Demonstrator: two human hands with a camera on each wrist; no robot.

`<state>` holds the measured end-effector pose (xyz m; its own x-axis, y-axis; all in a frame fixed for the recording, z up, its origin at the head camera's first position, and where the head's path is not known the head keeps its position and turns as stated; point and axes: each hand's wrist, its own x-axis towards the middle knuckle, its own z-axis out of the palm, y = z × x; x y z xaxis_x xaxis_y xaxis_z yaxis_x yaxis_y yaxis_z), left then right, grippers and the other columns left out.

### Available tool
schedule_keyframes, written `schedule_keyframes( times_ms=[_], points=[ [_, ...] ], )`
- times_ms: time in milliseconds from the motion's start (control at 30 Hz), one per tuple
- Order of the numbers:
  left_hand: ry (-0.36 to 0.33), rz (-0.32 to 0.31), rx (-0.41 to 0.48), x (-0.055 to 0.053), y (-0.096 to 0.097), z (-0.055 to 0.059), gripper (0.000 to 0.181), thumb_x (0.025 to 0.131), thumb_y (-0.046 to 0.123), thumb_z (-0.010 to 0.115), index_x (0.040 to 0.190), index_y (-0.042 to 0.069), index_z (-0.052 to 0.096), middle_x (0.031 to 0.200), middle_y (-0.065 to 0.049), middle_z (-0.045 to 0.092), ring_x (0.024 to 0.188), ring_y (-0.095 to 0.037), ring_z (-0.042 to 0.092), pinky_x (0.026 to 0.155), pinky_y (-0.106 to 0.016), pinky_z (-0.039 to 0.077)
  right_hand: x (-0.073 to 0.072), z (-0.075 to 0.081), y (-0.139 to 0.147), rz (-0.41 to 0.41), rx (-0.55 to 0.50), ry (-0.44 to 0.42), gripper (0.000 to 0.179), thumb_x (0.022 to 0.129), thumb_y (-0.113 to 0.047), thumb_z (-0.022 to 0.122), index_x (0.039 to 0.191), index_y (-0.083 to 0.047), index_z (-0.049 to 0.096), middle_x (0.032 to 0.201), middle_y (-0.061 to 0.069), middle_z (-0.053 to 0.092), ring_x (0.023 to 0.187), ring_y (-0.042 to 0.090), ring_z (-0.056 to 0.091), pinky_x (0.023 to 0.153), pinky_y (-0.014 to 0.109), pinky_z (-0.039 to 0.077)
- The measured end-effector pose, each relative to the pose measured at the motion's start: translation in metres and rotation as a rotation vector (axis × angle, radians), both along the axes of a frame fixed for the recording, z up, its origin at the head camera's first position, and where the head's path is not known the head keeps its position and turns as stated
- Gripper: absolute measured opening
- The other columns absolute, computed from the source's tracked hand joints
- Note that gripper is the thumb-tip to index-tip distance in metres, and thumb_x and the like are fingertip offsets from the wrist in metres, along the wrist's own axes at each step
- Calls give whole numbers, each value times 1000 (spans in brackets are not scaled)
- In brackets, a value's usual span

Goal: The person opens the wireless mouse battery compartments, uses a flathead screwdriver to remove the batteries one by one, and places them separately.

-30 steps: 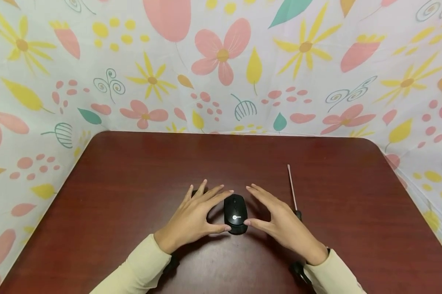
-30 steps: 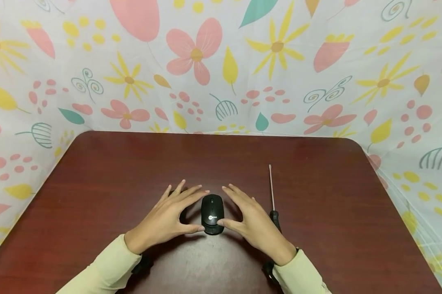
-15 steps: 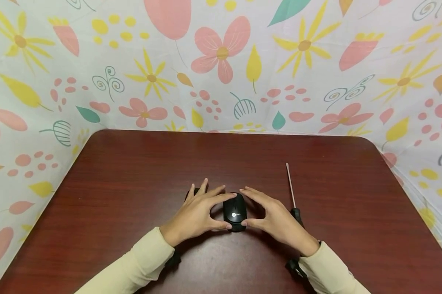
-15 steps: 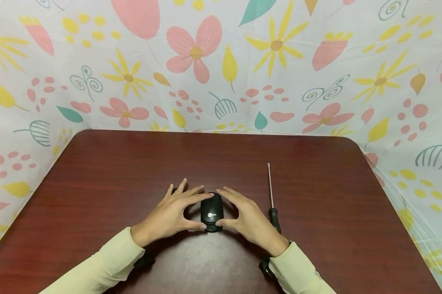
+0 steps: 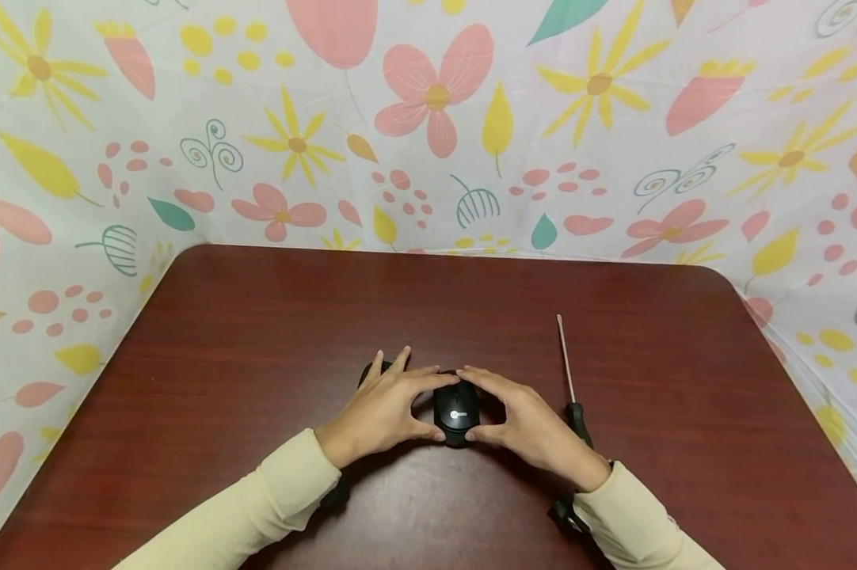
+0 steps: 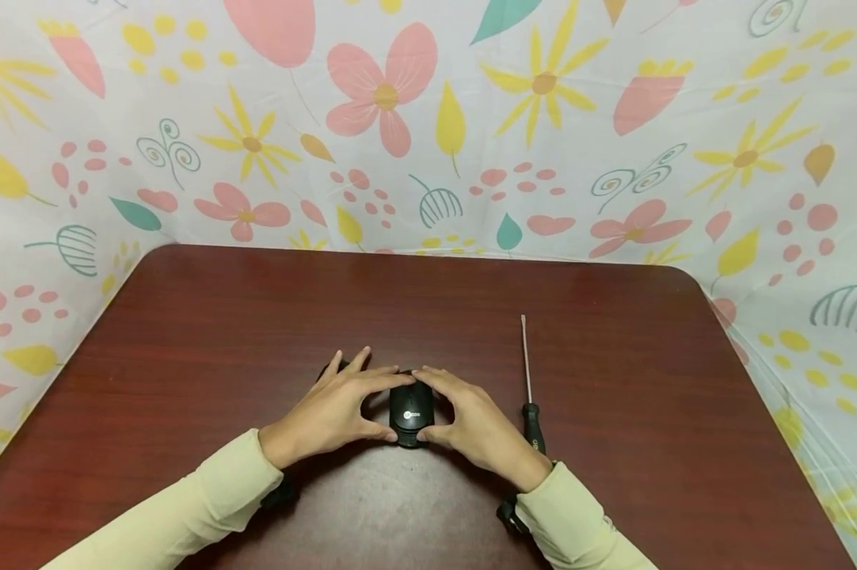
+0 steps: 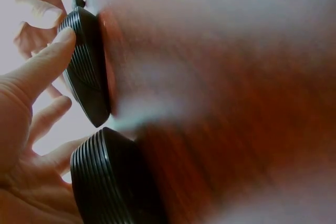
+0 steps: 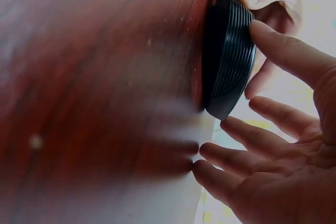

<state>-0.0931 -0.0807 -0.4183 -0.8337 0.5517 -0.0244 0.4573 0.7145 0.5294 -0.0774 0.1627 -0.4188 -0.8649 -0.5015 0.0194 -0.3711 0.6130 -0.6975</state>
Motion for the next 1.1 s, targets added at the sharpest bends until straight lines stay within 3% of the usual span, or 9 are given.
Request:
schedule_keyframes(
  times_ms=[633,1100],
  points=[
    [6,-9,-45,-2,2,1,78,76,41,92,147,32,61,155,-3,58,152,-52,34,123,-79,14,-2,0,1,4,23,-46,82,79,-10,92,151,-7,53,159,15,51,150,42,43,114,60,47],
    [-24,-12,-5,-2,2,0,75,76,38,91,145,32,63,153,-4,60,151,-49,38,123,-78,14,2,-5,3,-4,7,-39,77,81,-9,90,150,-8,55,159,15,51,145,38,51,113,57,48]
  ],
)
